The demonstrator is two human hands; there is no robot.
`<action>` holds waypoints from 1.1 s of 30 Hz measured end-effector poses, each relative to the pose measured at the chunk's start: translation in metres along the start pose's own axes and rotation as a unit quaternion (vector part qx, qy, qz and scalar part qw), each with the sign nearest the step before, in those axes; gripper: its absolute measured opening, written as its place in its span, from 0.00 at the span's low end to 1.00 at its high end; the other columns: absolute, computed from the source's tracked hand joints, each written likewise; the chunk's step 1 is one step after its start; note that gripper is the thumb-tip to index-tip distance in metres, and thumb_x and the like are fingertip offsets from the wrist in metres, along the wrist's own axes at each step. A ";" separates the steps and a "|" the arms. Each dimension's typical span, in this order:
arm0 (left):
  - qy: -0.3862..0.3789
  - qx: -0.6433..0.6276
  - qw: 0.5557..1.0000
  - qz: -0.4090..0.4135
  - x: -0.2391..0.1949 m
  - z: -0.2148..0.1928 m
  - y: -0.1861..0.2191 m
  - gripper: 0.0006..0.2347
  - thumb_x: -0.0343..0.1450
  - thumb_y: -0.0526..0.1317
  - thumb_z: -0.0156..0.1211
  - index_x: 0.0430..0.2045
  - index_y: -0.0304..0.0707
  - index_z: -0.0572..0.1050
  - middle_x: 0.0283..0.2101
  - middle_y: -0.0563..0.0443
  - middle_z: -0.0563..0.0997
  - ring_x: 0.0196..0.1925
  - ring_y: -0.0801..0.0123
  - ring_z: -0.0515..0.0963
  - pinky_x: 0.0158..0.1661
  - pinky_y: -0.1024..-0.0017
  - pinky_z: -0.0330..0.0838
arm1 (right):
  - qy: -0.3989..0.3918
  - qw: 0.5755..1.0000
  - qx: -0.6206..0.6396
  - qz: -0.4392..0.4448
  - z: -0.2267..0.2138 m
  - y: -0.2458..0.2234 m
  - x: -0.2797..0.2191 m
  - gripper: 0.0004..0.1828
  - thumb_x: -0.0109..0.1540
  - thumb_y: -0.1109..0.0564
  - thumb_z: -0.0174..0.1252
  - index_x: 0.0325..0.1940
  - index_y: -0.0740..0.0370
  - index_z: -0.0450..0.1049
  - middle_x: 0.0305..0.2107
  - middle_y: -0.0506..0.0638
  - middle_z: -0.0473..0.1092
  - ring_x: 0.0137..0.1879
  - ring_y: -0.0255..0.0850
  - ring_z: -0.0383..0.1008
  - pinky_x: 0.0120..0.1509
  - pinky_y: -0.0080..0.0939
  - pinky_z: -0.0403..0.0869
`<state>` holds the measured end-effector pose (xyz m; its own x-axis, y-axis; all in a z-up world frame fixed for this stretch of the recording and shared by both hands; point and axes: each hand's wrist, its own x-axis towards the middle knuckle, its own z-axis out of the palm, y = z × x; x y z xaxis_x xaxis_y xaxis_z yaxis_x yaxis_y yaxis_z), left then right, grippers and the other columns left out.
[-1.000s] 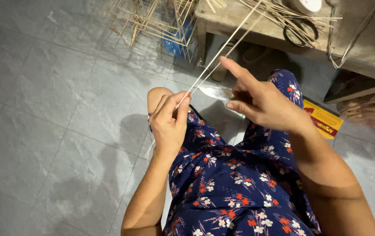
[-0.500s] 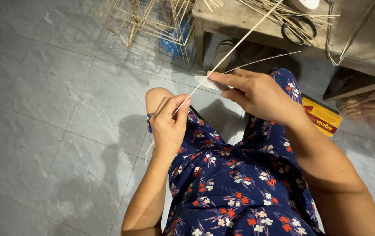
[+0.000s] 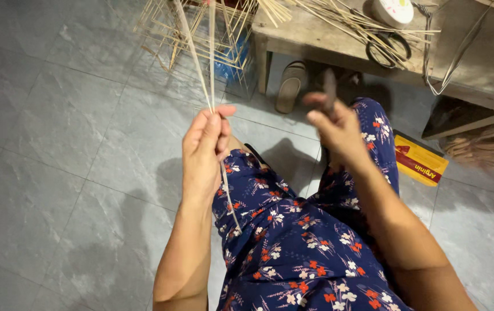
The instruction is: The person sits on the floor and repeatedly shaves thin bamboo strips using a small knife. They pick up each strip, run the blade along its length to thin it, and place the finished pieces aside on a nearby table.
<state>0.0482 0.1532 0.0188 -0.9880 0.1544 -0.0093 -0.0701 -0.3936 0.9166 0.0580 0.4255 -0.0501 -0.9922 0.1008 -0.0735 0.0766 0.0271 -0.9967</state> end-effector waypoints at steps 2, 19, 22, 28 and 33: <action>-0.022 -0.067 0.997 0.026 0.010 0.010 0.011 0.12 0.82 0.42 0.50 0.51 0.29 0.73 0.33 0.57 0.70 0.28 0.82 0.64 0.27 0.81 0.56 | -0.063 0.998 0.003 0.019 0.019 0.005 -0.009 0.18 0.69 0.55 0.55 0.62 0.58 0.77 0.24 0.37 0.64 0.23 0.24 0.55 0.25 0.28 0.55; 0.029 -0.022 0.994 0.105 0.080 0.067 -0.035 0.16 0.77 0.44 0.49 0.57 0.39 0.69 0.49 0.54 0.80 0.48 0.77 0.78 0.48 0.77 0.72 | -0.158 0.983 0.098 -0.002 0.019 0.038 -0.021 0.13 0.70 0.56 0.54 0.53 0.64 0.78 0.27 0.42 0.73 0.36 0.26 0.71 0.44 0.29 0.71; 0.008 0.161 0.971 0.179 0.076 0.043 -0.074 0.18 0.82 0.45 0.49 0.66 0.35 0.64 0.57 0.50 0.76 0.56 0.72 0.75 0.54 0.74 0.72 | -0.080 0.994 0.069 -0.021 -0.002 0.044 0.001 0.11 0.70 0.56 0.55 0.52 0.62 0.79 0.25 0.41 0.73 0.31 0.24 0.66 0.36 0.26 0.64; -0.147 0.416 0.890 -0.114 0.041 0.003 -0.248 0.14 0.71 0.40 0.62 0.50 0.40 0.77 0.45 0.48 0.86 0.45 0.69 0.85 0.46 0.72 0.77 | 0.064 0.990 0.122 -0.012 -0.054 0.048 0.066 0.10 0.70 0.56 0.54 0.51 0.59 0.79 0.25 0.41 0.73 0.22 0.22 0.58 0.26 0.25 0.55; -0.384 0.584 0.677 -0.230 -0.008 -0.010 -0.388 0.13 0.72 0.43 0.56 0.41 0.34 0.80 0.46 0.32 0.81 0.51 0.40 0.79 0.51 0.50 0.73 | 0.099 0.986 0.131 -0.042 -0.086 0.064 0.119 0.11 0.70 0.56 0.54 0.52 0.62 0.77 0.28 0.44 0.74 0.22 0.24 0.58 0.25 0.25 0.56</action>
<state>0.0816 0.2950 -0.3407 -0.5040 0.6193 -0.6021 0.2529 0.7723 0.5827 -0.0469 0.5250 -0.1194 -0.9533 0.3019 -0.0089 -0.0579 -0.2113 -0.9757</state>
